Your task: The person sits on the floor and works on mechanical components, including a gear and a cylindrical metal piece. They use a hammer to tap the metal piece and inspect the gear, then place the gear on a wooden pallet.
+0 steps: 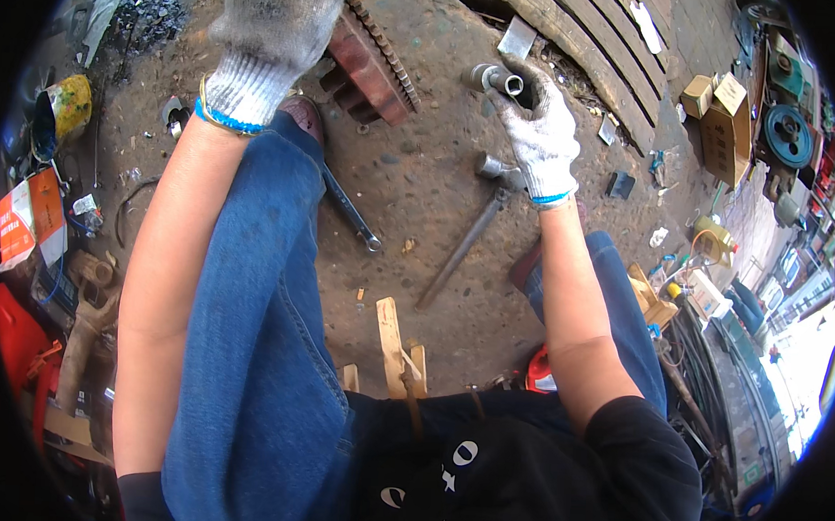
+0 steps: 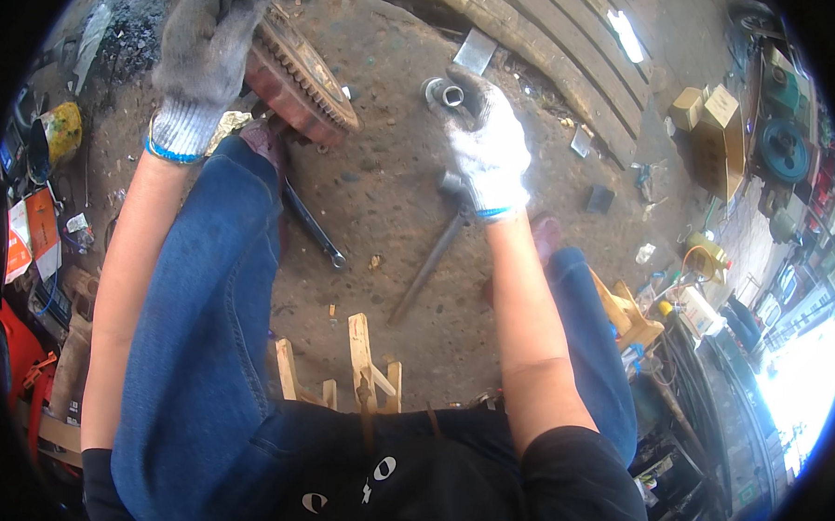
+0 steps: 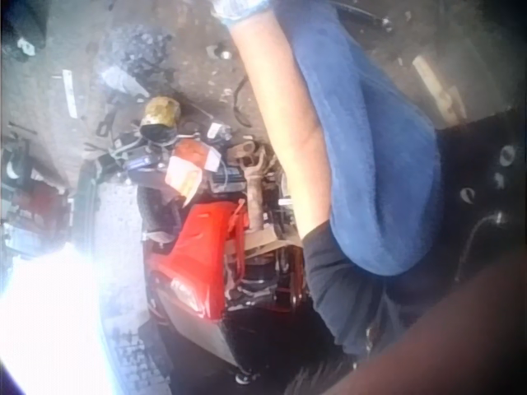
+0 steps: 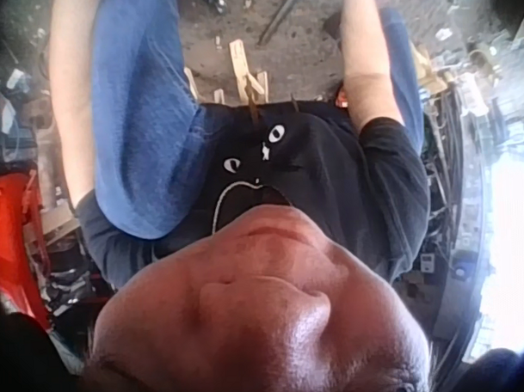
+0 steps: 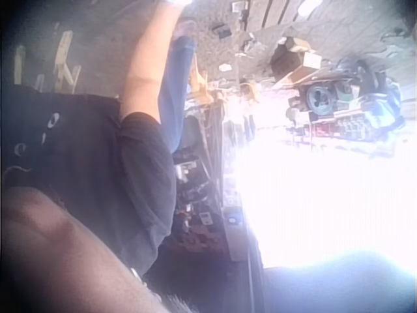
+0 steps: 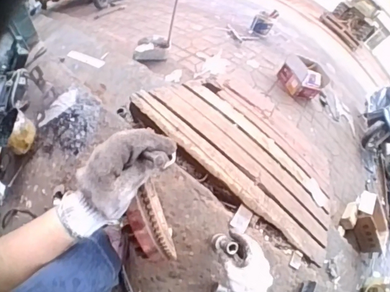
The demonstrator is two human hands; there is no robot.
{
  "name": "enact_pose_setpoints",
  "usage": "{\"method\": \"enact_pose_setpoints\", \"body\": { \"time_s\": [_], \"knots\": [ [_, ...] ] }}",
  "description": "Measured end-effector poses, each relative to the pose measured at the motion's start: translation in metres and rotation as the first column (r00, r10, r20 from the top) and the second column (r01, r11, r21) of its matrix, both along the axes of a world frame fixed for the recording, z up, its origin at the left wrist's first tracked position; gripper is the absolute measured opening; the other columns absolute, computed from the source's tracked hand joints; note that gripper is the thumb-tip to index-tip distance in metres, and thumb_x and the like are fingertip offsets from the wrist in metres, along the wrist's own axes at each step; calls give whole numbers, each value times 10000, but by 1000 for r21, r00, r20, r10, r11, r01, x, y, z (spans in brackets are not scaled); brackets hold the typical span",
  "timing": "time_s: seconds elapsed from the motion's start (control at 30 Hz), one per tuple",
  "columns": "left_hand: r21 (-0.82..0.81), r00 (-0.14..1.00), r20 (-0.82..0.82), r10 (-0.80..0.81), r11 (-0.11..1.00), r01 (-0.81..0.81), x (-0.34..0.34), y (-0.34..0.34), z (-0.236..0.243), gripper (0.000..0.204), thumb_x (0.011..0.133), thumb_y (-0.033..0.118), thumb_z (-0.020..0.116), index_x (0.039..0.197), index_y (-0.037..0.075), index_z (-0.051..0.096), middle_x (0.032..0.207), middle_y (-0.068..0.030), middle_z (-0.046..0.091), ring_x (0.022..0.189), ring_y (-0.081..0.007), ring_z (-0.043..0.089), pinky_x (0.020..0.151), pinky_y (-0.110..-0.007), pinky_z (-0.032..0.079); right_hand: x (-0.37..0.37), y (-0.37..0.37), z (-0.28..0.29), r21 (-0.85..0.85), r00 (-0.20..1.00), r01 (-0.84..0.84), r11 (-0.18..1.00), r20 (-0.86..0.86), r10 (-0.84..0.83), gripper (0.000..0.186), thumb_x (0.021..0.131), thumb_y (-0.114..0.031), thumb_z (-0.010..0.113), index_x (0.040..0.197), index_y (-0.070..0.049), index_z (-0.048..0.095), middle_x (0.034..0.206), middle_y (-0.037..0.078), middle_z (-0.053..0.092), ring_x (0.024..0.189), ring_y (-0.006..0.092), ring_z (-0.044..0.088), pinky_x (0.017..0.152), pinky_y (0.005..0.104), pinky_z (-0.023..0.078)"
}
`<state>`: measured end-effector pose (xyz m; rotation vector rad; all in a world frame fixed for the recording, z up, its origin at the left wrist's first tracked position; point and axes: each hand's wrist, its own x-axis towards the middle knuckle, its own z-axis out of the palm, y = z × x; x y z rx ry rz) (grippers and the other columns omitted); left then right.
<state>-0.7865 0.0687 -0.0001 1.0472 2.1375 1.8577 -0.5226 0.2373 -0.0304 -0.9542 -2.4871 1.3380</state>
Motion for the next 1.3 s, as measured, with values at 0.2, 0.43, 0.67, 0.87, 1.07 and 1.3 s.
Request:
{"method": "enact_pose_setpoints", "body": {
  "time_s": [0.2, 0.43, 0.67, 0.87, 1.07, 1.3],
  "knots": [
    [-30, 998, -58, -2, 1000, 0, 1, -2, -1, 245, 968, -36, 619, 1212, -14, 625, 1107, -104, 729, 985, -156, 687, 897, -298, 559, -4, -3, -1, 91, 998, -58, 994, -1, 58, 621, 801, -152, 822, 1380, -116, 600, 1332, 113, 651, 1245, 271, 625, 1058, 376, 504],
    [44, 996, 70, -51, 998, 48, 0, 0, -5, 294, 947, -87, 569, 1234, -31, 604, 1139, -107, 713, 1025, -162, 676, 937, -306, 552, -8, -13, -15, 33, 999, 28, 999, -17, -28, 636, 794, -116, 841, 1380, -102, 593, 1373, 113, 623, 1248, 257, 619, 1058, 372, 506],
    [-38, 998, 34, -50, 998, 51, -3, -8, 3, 298, 931, -94, 529, 1196, -22, 645, 1107, -106, 697, 1018, -172, 667, 936, -303, 544, -2, -19, -13, -165, 949, 138, 977, -262, -178, 389, 880, -27, 775, 1254, -21, 665, 1322, 102, 653, 1172, 192, 647, 1012, 325, 529],
    [2, 997, 24, -77, 997, 77, -7, -13, 1, 356, 898, -125, 495, 1200, -20, 653, 1114, -88, 690, 1022, -164, 665, 928, -297, 539, 12, -13, 5, -570, 872, 223, 791, -245, -423, 425, 993, -45, 644, 1407, -20, 552, 1309, 111, 636, 1111, 198, 656, 1005, 349, 559],
    [57, 978, 188, -86, 995, 76, -6, -17, -3, 339, 937, -121, 491, 1227, -27, 638, 1140, -90, 692, 1031, -154, 661, 945, -292, 531, 25, -3, 0, -811, 799, 72, 581, -302, -520, 461, 1018, -85, 614, 1463, -58, 495, 1291, 127, 636, 1093, 240, 662, 1012, 455, 552],
    [69, 985, 159, -69, 996, 58, -7, -13, -6, 318, 933, -119, 516, 1204, -19, 650, 1120, -82, 696, 1016, -152, 662, 935, -285, 533, 28, -5, -5, -895, 760, 77, 440, -233, -607, 451, 1023, -89, 605, 1463, -88, 502, 1286, 103, 644, 1048, 214, 665, 998, 452, 553]
  ]
}}
